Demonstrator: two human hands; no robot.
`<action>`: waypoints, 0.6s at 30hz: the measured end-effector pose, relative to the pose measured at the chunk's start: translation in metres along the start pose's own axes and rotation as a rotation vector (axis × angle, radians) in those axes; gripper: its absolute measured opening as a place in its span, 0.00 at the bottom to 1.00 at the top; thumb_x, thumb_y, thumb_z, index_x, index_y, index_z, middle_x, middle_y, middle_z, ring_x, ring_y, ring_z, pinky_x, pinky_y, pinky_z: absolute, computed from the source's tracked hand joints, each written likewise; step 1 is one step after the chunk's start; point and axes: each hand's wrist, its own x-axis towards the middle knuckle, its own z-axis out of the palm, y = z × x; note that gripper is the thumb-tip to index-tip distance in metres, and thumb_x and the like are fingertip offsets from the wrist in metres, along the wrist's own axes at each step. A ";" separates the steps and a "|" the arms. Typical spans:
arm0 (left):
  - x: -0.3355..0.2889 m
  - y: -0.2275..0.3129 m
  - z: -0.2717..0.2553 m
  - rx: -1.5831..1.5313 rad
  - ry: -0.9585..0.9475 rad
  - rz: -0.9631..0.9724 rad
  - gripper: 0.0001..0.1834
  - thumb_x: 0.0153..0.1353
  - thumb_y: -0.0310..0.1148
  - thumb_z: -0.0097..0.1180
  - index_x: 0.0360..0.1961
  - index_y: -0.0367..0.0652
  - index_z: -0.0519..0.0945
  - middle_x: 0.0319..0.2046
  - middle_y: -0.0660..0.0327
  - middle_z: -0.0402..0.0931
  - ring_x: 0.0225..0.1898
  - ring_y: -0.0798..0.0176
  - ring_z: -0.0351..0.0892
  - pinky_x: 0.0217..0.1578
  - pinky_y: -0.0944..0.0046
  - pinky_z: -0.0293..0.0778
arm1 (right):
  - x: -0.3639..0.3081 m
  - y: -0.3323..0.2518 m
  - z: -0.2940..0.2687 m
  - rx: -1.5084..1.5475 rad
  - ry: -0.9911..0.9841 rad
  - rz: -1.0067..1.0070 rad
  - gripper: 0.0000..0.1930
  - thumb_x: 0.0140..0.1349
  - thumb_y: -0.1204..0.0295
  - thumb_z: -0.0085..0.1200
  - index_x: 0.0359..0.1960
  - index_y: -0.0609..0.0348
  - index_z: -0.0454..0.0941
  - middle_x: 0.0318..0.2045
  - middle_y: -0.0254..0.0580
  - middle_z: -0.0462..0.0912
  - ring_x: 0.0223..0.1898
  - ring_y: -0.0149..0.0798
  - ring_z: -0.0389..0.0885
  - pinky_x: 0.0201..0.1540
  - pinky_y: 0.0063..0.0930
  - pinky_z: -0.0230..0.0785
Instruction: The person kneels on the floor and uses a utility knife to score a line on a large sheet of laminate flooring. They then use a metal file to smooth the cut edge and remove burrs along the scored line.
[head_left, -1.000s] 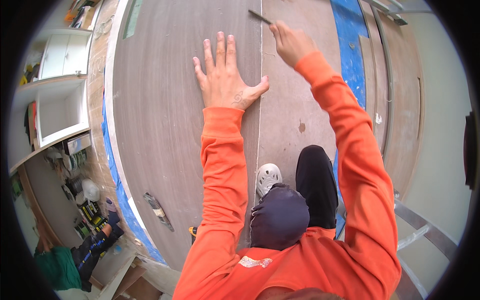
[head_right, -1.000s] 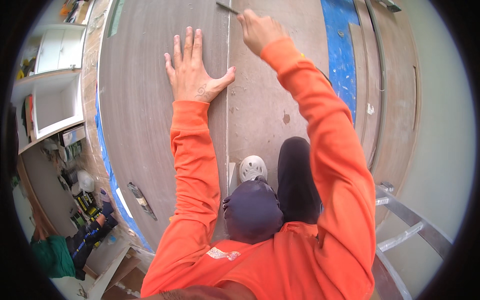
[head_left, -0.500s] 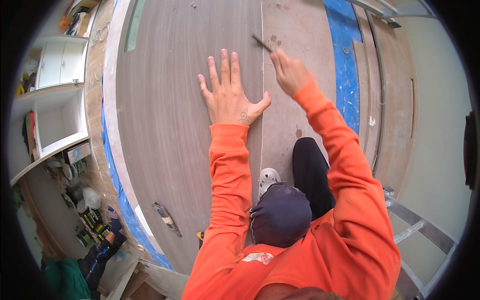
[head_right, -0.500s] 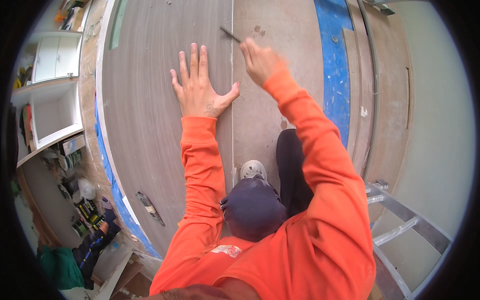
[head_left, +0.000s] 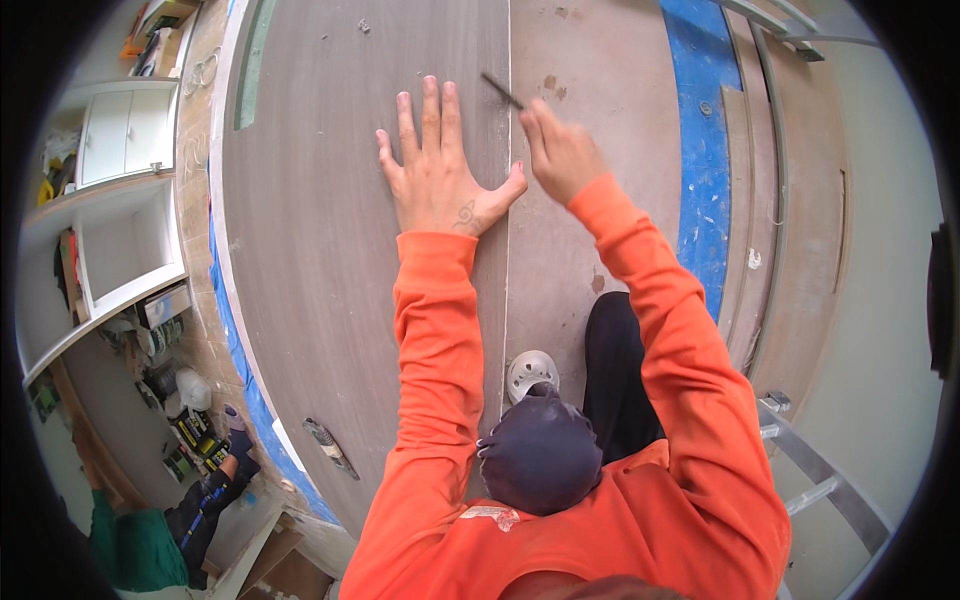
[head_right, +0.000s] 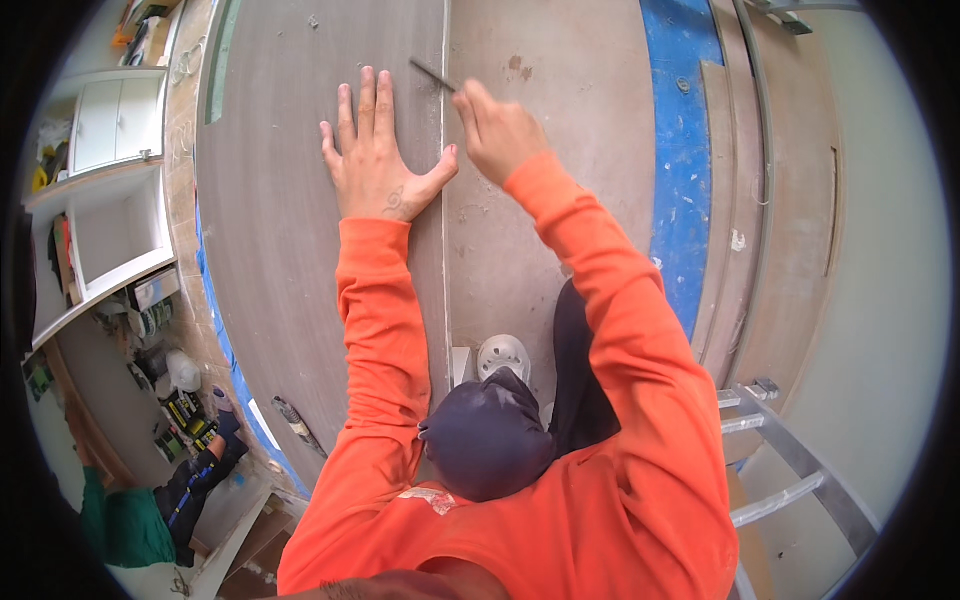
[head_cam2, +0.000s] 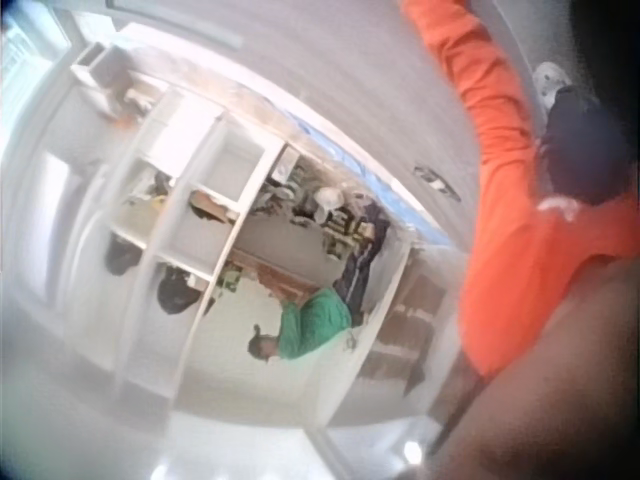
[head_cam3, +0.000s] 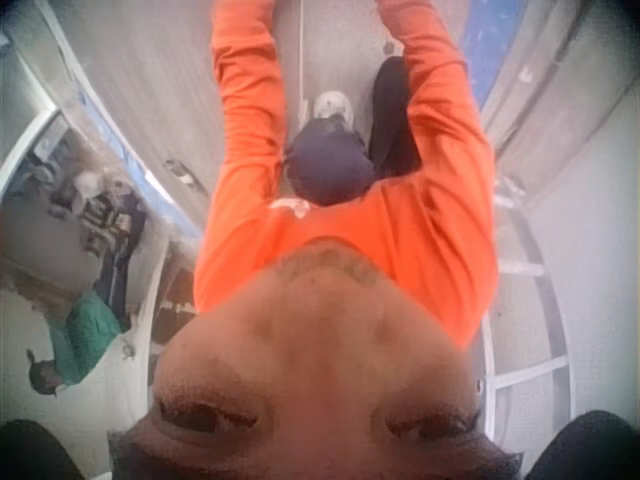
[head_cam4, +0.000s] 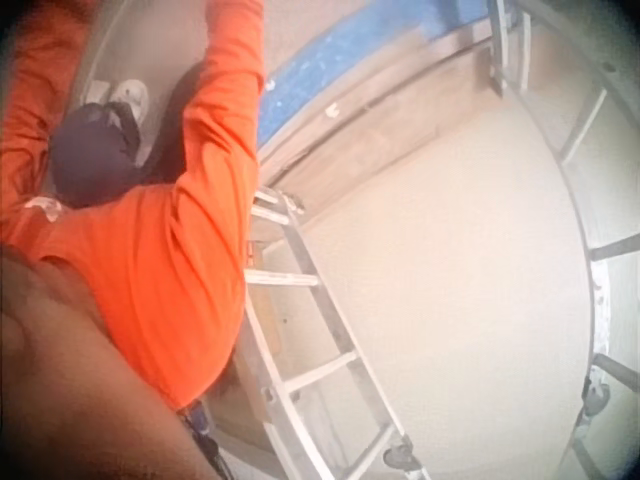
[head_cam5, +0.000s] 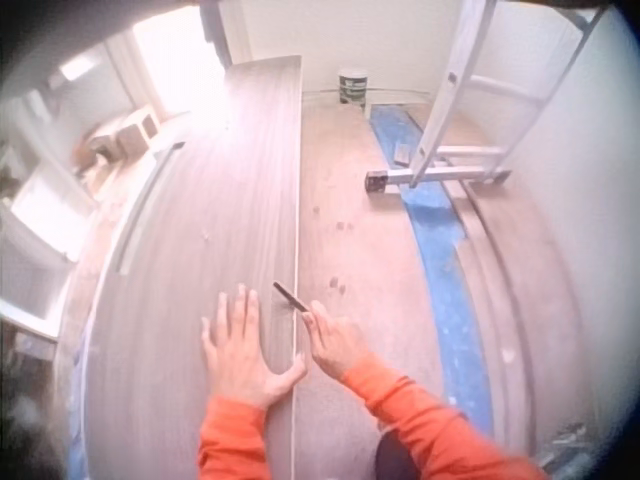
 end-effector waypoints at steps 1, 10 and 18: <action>0.002 0.002 0.001 0.001 -0.003 0.008 0.55 0.45 0.61 0.60 0.72 0.47 0.57 0.74 0.59 0.51 0.74 0.48 0.46 0.68 0.34 0.45 | 0.013 0.010 0.001 0.009 0.046 -0.015 0.13 0.73 0.63 0.41 0.45 0.60 0.70 0.20 0.59 0.73 0.24 0.65 0.75 0.24 0.53 0.65; 0.004 0.003 -0.003 -0.014 -0.027 -0.041 0.53 0.49 0.59 0.59 0.73 0.47 0.56 0.74 0.61 0.49 0.75 0.49 0.46 0.68 0.33 0.44 | -0.006 -0.005 -0.029 -0.132 -0.131 -0.074 0.13 0.73 0.57 0.41 0.37 0.53 0.67 0.17 0.56 0.77 0.22 0.63 0.77 0.22 0.54 0.68; 0.003 0.001 -0.007 -0.065 -0.055 -0.097 0.58 0.44 0.58 0.62 0.74 0.48 0.53 0.75 0.60 0.48 0.75 0.51 0.45 0.70 0.38 0.41 | -0.024 -0.031 -0.044 -0.284 -0.200 0.054 0.12 0.72 0.59 0.43 0.36 0.53 0.66 0.15 0.54 0.77 0.20 0.62 0.78 0.18 0.53 0.67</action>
